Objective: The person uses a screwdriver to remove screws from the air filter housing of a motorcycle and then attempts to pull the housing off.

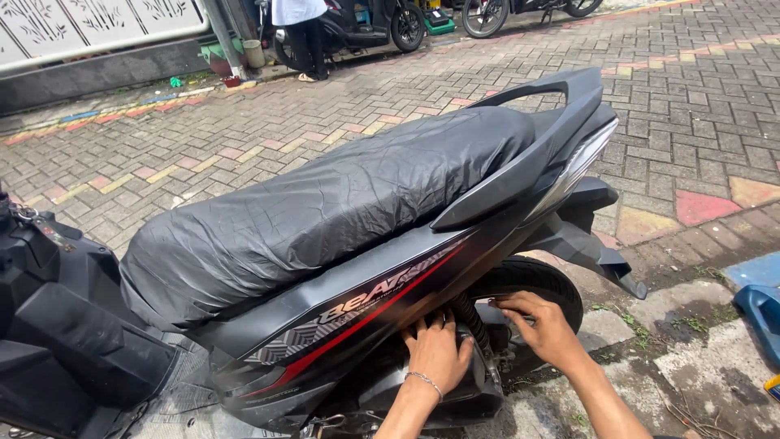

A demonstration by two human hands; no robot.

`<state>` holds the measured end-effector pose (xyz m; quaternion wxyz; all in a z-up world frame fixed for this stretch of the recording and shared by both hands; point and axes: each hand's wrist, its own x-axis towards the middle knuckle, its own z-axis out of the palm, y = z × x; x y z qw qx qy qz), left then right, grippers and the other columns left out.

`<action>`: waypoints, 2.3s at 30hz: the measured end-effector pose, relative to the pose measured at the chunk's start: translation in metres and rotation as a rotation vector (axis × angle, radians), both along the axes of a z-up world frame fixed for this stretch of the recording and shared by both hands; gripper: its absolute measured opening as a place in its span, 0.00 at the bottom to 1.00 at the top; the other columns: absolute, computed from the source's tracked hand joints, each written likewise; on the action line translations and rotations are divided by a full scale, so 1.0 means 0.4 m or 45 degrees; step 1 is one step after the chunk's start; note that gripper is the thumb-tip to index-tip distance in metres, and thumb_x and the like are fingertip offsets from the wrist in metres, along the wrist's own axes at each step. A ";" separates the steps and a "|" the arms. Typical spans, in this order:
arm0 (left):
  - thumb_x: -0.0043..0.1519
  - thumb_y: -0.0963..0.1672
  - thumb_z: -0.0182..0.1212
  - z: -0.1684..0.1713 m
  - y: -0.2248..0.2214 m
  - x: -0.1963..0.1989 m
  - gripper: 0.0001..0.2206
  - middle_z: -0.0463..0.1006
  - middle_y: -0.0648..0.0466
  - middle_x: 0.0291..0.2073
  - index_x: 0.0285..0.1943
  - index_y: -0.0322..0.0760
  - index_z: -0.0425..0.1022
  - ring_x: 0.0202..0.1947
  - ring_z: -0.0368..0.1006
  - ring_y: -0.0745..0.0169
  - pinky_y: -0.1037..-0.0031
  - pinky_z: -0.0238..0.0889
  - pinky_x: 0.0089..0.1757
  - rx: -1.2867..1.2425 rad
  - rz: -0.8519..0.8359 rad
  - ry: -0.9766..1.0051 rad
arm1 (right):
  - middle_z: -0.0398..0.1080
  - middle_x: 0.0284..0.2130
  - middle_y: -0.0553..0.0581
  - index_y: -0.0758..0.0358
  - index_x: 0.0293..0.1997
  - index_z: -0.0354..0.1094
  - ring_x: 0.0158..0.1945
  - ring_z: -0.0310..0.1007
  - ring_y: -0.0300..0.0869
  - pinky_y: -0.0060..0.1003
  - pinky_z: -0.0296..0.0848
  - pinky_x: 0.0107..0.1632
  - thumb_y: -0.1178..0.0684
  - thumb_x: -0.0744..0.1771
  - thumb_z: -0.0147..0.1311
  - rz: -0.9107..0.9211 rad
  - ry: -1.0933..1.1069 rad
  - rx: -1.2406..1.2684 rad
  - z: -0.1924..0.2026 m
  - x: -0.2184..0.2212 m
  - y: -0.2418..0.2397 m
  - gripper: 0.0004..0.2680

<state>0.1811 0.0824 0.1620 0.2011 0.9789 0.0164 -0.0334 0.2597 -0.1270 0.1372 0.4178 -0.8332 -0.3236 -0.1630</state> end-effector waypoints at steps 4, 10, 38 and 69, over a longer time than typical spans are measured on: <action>0.70 0.59 0.46 -0.003 -0.068 0.043 0.30 0.67 0.36 0.63 0.67 0.31 0.69 0.67 0.55 0.32 0.35 0.49 0.57 0.269 0.041 0.048 | 0.81 0.45 0.54 0.60 0.46 0.80 0.52 0.81 0.42 0.37 0.77 0.59 0.54 0.66 0.57 -0.130 0.114 0.068 -0.002 -0.014 -0.058 0.08; 0.69 0.60 0.51 -0.072 -0.167 0.112 0.29 0.73 0.45 0.52 0.58 0.33 0.78 0.47 0.69 0.48 0.55 0.61 0.42 0.667 0.004 -0.203 | 0.85 0.43 0.48 0.53 0.43 0.83 0.51 0.84 0.37 0.34 0.77 0.55 0.50 0.65 0.59 -0.006 0.289 -0.098 -0.133 -0.066 -0.087 0.08; 0.71 0.57 0.40 -0.009 -0.088 0.030 0.37 0.83 0.51 0.31 0.82 0.28 0.47 0.34 0.81 0.49 0.64 0.67 0.30 0.238 0.003 -0.008 | 0.82 0.41 0.53 0.64 0.38 0.81 0.46 0.82 0.39 0.31 0.77 0.52 0.56 0.63 0.64 -0.012 0.106 0.135 -0.065 0.019 0.088 0.05; 0.65 0.49 0.50 0.140 0.053 -0.010 0.21 0.83 0.43 0.46 0.68 0.61 0.73 0.52 0.79 0.39 0.49 0.74 0.50 0.056 -0.098 0.134 | 0.76 0.35 0.64 0.67 0.38 0.77 0.41 0.77 0.60 0.50 0.76 0.41 0.60 0.65 0.62 0.038 -0.273 -0.155 -0.020 0.011 0.058 0.02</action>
